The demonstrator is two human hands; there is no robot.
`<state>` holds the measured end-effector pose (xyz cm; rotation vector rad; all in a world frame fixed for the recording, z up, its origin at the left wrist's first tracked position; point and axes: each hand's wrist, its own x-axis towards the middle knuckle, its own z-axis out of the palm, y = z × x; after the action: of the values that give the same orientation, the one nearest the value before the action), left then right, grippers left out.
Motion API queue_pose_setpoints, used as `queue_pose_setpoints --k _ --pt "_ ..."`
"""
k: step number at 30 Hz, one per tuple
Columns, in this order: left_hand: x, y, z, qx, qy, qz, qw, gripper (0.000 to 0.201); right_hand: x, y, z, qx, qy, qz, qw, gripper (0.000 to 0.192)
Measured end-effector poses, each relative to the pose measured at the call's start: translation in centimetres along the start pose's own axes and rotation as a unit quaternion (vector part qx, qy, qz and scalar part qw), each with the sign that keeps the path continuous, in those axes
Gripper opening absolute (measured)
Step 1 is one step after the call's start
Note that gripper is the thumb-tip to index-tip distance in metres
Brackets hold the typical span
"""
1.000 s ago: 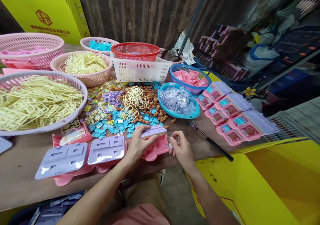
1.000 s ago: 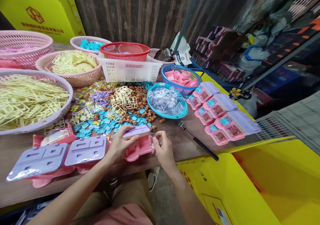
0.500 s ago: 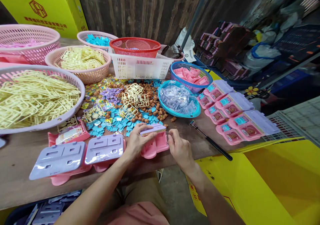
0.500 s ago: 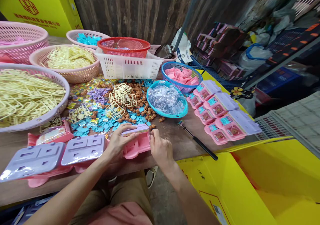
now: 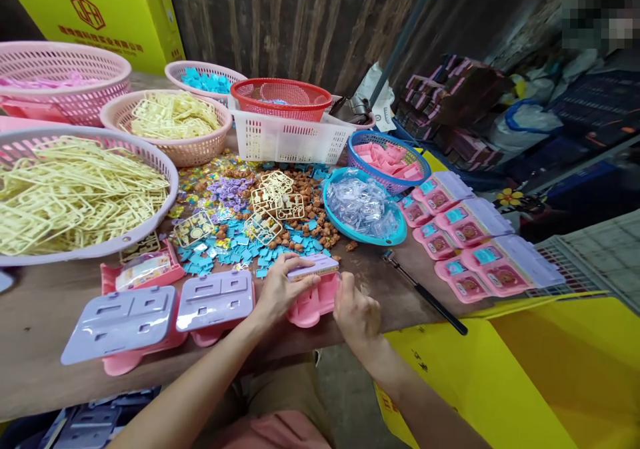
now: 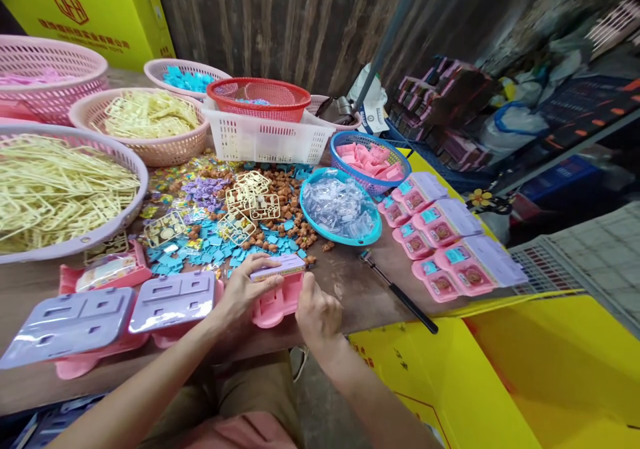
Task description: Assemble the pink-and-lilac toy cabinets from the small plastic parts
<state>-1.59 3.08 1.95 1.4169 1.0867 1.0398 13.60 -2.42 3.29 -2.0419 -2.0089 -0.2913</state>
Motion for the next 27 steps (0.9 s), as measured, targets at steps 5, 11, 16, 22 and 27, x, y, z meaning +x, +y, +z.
queue_pose_setpoints --k 5,11,16,22,27 --pt "-0.1 -0.3 0.1 0.025 0.014 -0.002 1.0 0.035 0.8 1.2 -0.8 0.129 -0.02 -0.005 0.992 0.031" --pt "-0.1 -0.2 0.1 0.046 0.023 0.014 0.999 0.028 6.7 6.9 -3.6 0.229 0.076 0.086 0.967 0.036" --pt "0.1 -0.1 0.1 0.04 0.03 0.009 0.999 0.028 5.9 7.7 -3.5 0.398 -0.216 -0.016 0.891 0.035" --pt "0.3 -0.1 0.4 0.029 0.044 0.006 0.999 0.029 1.0 2.7 -0.4 0.561 -0.257 0.013 0.787 0.054" --pt "0.3 0.4 0.6 0.088 0.05 -0.011 0.995 0.036 0.2 0.7 0.1 0.578 -0.21 0.095 0.783 0.049"
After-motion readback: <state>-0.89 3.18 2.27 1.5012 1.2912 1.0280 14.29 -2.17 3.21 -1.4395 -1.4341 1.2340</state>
